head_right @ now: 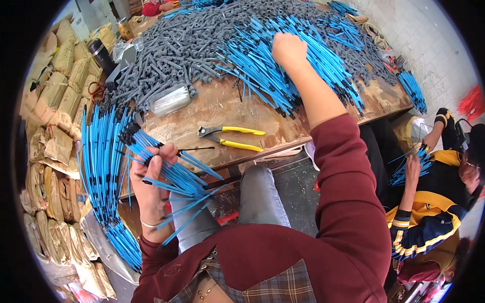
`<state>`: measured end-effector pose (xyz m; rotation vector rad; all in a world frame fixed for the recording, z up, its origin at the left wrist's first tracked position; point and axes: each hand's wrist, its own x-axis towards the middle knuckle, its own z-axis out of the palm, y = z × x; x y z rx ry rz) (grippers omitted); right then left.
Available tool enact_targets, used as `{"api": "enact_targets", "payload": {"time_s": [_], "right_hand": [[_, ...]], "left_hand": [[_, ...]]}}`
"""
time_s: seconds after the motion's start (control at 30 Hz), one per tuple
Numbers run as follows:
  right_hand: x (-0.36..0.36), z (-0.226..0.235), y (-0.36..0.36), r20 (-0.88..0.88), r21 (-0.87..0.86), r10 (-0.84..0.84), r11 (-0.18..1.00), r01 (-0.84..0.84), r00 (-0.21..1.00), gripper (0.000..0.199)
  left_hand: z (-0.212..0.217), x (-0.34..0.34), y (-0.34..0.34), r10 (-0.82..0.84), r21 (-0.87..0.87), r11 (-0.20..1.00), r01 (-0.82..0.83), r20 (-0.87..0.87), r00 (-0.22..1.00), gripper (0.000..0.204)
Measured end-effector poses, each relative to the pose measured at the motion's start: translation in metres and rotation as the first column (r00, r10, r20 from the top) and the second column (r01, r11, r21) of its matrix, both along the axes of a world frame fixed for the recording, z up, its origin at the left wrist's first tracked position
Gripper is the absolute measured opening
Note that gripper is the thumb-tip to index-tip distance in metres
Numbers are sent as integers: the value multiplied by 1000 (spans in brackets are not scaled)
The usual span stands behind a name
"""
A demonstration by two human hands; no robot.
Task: The person gathers umbrella ribs, threads a wire through their ends, and attaches them to a plastic hub before tightening and trimming the wire with pliers.
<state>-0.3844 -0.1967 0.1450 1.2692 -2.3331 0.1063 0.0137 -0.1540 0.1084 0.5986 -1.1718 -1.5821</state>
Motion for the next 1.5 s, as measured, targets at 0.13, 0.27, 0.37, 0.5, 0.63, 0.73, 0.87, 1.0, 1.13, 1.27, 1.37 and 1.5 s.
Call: {"api": "enact_targets", "payload": {"time_s": [0.13,0.27,0.37,0.5,0.63,0.73,0.87,1.0,1.13,1.27,1.37,1.5], "right_hand": [[28,40,5,-38,-188,81,978,-87,996,20],[82,94,37,-424,-352,495,682,-641,759,22],[156,113,70,-150,-504,722,532,-680,676,29],[199,85,90,703,-635,671,443,-633,-236,28],[230,6,93,883,-453,410,610,-651,-230,19],[246,-23,101,871,-427,479,635,-644,-105,16],[265,-36,126,785,-482,619,606,-633,-5,15],[281,-42,173,746,-567,660,558,-607,-90,16],[285,-55,209,699,-612,700,478,-630,-148,17],[270,-77,195,684,-551,729,553,-625,42,17],[244,-77,169,638,-606,747,637,-477,187,18],[227,-48,144,564,-733,813,574,-364,148,20]], "left_hand": [[-1,16,-14,-52,192,980,55,-17,998,18],[-14,25,-33,-260,101,950,296,-271,927,18],[-15,28,-41,-257,270,905,329,-269,928,18],[-21,28,-43,-267,284,894,346,-281,922,17],[-24,31,-28,-330,243,863,443,-394,858,17],[-8,32,-8,-282,244,885,396,-396,874,15],[-3,34,11,-295,234,906,352,-245,924,14],[15,55,55,-400,189,882,431,-182,898,14],[27,77,107,-474,206,842,498,-159,866,15],[3,47,84,-285,121,952,282,10,958,11],[-48,18,29,-107,-61,993,104,-44,993,6],[-70,16,32,-146,-150,977,151,46,988,21]]}}
